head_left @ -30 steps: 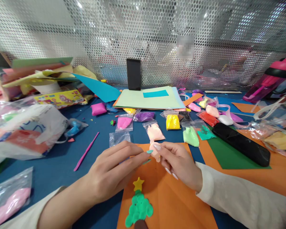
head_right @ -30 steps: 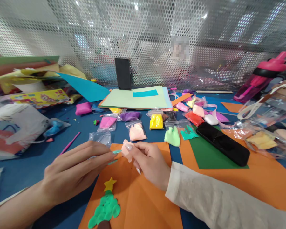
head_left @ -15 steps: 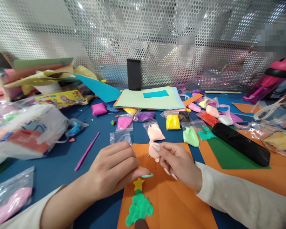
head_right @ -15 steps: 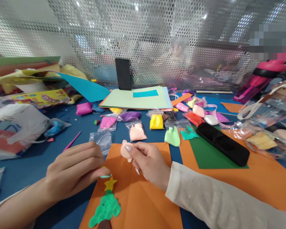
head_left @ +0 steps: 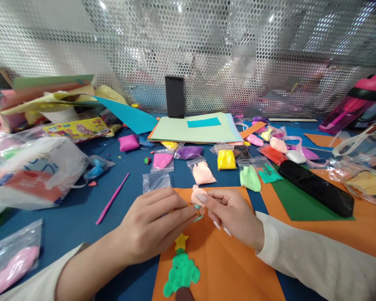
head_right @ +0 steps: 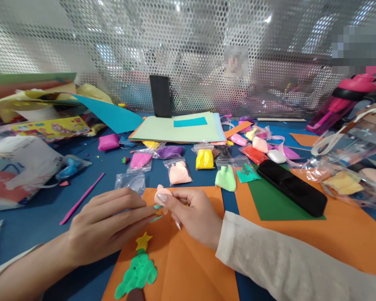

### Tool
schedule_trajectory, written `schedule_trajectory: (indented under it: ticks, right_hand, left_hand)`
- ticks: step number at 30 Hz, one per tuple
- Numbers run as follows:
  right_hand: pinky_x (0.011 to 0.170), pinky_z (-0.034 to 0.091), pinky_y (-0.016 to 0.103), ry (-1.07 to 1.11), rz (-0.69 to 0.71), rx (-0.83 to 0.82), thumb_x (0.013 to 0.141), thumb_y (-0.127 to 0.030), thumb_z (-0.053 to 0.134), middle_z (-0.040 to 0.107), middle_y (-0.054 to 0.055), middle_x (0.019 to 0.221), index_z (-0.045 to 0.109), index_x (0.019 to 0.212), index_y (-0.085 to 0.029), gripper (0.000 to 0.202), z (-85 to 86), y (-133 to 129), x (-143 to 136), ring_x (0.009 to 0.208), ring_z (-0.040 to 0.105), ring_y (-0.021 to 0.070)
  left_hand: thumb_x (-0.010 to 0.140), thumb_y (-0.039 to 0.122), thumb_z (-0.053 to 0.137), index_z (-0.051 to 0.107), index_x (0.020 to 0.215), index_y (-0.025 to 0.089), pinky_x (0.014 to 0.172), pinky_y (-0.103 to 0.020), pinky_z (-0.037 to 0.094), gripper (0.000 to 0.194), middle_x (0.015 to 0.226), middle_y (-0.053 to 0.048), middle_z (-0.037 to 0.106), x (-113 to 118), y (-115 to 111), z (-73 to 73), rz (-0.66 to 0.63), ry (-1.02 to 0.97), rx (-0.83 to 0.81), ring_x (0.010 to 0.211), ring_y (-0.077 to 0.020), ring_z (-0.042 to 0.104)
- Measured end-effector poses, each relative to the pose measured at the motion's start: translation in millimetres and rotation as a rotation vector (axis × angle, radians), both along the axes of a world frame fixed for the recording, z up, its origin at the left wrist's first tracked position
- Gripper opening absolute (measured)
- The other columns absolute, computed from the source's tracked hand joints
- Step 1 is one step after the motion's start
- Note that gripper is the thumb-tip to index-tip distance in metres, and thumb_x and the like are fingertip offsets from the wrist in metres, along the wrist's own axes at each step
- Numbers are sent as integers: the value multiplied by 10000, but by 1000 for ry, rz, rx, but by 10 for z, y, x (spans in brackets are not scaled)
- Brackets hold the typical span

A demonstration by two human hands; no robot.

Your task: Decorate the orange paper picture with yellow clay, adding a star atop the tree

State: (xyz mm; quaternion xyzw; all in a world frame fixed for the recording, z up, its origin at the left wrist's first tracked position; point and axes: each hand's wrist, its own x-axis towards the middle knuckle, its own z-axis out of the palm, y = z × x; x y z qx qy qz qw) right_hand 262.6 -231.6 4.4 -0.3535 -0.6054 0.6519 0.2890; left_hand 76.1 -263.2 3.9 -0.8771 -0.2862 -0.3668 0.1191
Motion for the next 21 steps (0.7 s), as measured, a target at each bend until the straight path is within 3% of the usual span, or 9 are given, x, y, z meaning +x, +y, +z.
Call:
schedule_trajectory:
  ticks: [6, 9, 13, 18, 21]
  right_hand:
    - [341, 241, 196, 18, 0, -6, 828, -565, 525, 365, -92, 418, 546, 660, -162, 438, -7, -6, -13, 336, 316, 32]
    - [348, 248, 192, 0, 16, 20, 863, -519, 509, 369, -93, 423, 589, 721, -156, 398, -8, -8, -16, 341, 328, 32]
    - [354, 254, 192, -8, 44, 47, 874, -515, 492, 390, -83, 432, 549, 645, -162, 425, 1, -12, -7, 354, 351, 32]
    - [346, 246, 191, -3, 56, 4, 871, -534, 482, 379, -86, 445, 523, 648, -164, 434, 23, -18, 1, 347, 319, 28]
    - [347, 250, 185, 3, 51, -6, 866, -548, 478, 368, -90, 432, 543, 695, -159, 429, 16, -18, -6, 348, 332, 32]
  left_hand:
    - [872, 77, 483, 594, 959, 127, 559, -227, 443, 149, 730, -40, 594, -8, 24, -12, 13, -14, -18, 634, -116, 511]
    - [861, 86, 513, 601, 899, 134, 546, -227, 439, 107, 706, -32, 587, 13, 27, -22, -23, 17, -28, 616, -116, 506]
    - [851, 122, 563, 604, 845, 157, 545, -224, 439, 54, 672, -10, 581, 58, 35, -21, -13, -32, -29, 592, -106, 506]
    - [855, 132, 563, 608, 866, 176, 571, -199, 470, 63, 734, -17, 627, 79, 40, 13, -17, -165, -230, 634, -96, 566]
    - [857, 130, 548, 607, 843, 169, 532, -168, 458, 72, 667, 5, 587, 81, 30, 36, -4, -239, -374, 573, -75, 547]
